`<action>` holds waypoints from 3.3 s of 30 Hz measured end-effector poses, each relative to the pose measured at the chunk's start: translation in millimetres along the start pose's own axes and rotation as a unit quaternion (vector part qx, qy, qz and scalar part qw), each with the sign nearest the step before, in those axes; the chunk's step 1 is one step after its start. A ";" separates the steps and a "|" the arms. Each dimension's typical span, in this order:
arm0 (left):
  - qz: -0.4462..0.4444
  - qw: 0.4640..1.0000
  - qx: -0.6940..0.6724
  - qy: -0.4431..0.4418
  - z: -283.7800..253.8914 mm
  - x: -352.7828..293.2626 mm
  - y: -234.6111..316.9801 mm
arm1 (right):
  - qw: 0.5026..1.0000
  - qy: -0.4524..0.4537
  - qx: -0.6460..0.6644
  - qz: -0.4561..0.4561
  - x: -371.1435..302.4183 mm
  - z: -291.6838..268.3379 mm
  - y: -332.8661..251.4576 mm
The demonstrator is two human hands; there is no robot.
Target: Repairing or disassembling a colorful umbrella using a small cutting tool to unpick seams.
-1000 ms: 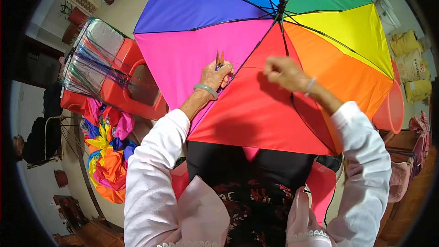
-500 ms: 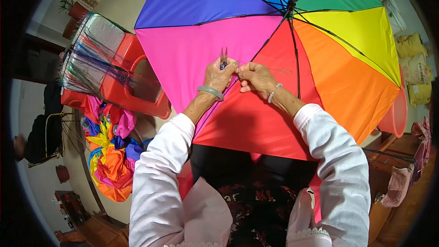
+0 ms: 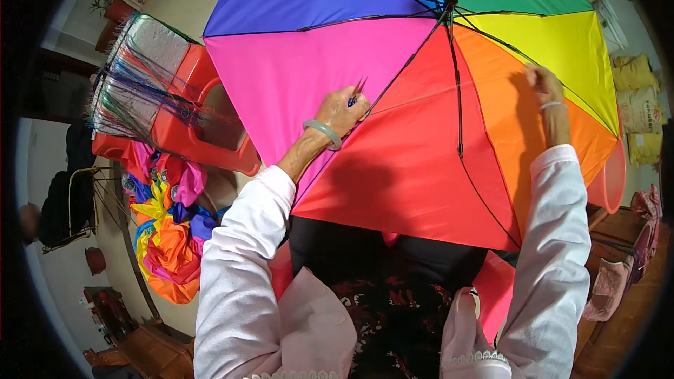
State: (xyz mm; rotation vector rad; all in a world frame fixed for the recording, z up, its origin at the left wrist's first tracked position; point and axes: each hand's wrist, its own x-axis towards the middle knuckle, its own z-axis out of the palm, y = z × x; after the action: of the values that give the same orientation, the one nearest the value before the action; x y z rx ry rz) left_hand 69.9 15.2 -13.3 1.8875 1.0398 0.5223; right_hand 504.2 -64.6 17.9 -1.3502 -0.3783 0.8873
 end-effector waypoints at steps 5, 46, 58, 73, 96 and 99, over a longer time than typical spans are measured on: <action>-0.057 0.996 0.009 -0.060 1.1 3.2 1.7 | 0.996 0.056 0.045 -0.058 -0.8 -55.4 14.8; 0.002 0.961 -0.246 0.127 2.6 -9.0 -8.2 | 0.902 -0.354 -0.231 0.091 -157.2 230.2 120.4; 0.004 0.988 -0.141 0.059 -6.8 -10.5 -0.3 | 0.940 -0.220 -0.061 -0.252 -113.7 106.8 -117.6; 0.064 0.998 0.024 -0.015 1.9 -3.6 -11.7 | 0.970 -0.118 -0.060 -0.206 -118.9 -8.1 -119.1; 0.045 0.937 0.324 -0.120 -25.9 -21.5 7.1 | 0.937 -0.161 -0.026 -0.308 -161.6 -66.7 -170.0; 0.068 0.919 0.375 -0.099 -23.9 -17.3 0.0 | 0.933 -0.151 -0.021 -0.327 -172.5 -54.5 -174.7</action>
State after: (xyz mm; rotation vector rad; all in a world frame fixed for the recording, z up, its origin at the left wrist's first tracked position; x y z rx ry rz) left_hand 43.6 13.0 -0.1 2.6331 1.0581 -0.0261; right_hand 491.1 -222.7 213.0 -1.0157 -1.0231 0.5177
